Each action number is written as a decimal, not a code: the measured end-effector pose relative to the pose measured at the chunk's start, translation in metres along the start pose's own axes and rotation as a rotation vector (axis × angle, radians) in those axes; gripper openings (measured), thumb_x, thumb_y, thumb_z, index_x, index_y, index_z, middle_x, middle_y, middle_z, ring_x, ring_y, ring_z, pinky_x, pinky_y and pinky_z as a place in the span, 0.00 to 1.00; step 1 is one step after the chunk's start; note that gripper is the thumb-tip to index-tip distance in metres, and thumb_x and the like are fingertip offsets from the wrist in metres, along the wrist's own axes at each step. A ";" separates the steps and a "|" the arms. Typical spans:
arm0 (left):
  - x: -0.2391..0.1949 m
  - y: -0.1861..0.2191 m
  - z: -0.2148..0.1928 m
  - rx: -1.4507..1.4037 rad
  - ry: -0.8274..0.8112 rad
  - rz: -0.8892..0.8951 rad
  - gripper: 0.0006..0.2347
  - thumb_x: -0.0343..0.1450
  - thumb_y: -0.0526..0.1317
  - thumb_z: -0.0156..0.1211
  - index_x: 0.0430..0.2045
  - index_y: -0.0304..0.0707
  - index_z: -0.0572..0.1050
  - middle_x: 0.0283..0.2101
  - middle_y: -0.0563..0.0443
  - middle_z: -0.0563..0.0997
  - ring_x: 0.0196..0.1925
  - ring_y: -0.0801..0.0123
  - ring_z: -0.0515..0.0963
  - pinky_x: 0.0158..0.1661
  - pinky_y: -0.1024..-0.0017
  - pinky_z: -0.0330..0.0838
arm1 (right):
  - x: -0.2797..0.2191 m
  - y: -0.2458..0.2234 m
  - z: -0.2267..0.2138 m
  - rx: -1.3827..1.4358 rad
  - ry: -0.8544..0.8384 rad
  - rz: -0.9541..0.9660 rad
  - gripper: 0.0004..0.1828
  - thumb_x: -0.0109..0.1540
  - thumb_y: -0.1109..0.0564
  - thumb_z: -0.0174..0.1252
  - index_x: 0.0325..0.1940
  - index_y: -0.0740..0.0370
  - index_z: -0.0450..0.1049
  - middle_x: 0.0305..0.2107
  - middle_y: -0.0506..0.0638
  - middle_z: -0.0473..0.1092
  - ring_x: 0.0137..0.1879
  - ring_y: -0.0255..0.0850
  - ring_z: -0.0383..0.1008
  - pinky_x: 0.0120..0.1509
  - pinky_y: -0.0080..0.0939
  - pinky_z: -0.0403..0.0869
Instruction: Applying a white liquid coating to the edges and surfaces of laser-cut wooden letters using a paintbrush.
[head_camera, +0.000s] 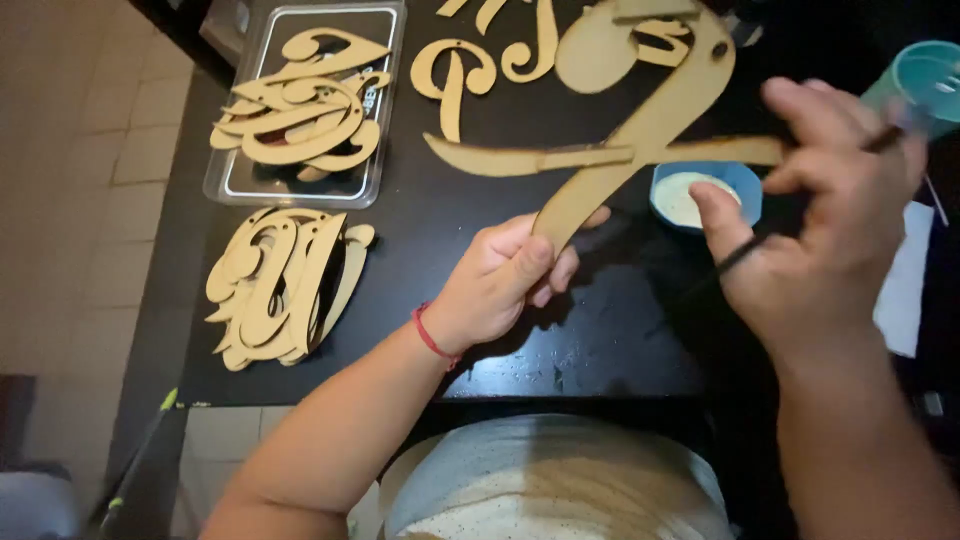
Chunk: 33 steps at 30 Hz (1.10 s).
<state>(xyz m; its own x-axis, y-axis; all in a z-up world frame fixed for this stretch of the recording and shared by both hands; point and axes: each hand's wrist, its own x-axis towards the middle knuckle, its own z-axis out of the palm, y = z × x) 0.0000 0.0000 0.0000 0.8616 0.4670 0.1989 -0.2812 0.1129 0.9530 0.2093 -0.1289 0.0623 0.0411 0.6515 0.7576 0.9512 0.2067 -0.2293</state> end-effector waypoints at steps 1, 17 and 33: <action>0.000 0.000 0.000 0.001 -0.010 0.002 0.32 0.73 0.60 0.45 0.61 0.28 0.66 0.27 0.56 0.68 0.23 0.75 0.63 0.27 0.83 0.60 | 0.000 0.006 -0.003 -0.008 0.006 0.002 0.25 0.66 0.70 0.73 0.42 0.73 0.57 0.62 0.77 0.68 0.70 0.74 0.67 0.78 0.69 0.51; 0.006 0.013 -0.020 0.381 0.249 0.060 0.29 0.71 0.60 0.43 0.60 0.40 0.67 0.35 0.60 0.73 0.32 0.77 0.69 0.34 0.78 0.67 | 0.011 0.035 -0.023 0.175 -0.174 -0.141 0.21 0.72 0.78 0.60 0.32 0.72 0.57 0.47 0.75 0.71 0.64 0.72 0.72 0.74 0.69 0.68; 0.000 0.025 -0.027 0.090 0.274 0.306 0.13 0.69 0.41 0.68 0.44 0.39 0.74 0.42 0.54 0.77 0.41 0.78 0.75 0.41 0.83 0.71 | -0.009 0.030 -0.008 0.359 -0.110 0.080 0.19 0.72 0.73 0.56 0.40 0.65 0.52 0.46 0.69 0.70 0.63 0.64 0.73 0.95 0.63 0.44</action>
<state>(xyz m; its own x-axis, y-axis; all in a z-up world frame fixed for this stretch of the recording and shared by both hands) -0.0188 0.0263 0.0179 0.5963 0.6845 0.4195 -0.4585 -0.1385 0.8778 0.2403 -0.1344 0.0530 0.0595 0.7461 0.6632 0.7780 0.3816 -0.4991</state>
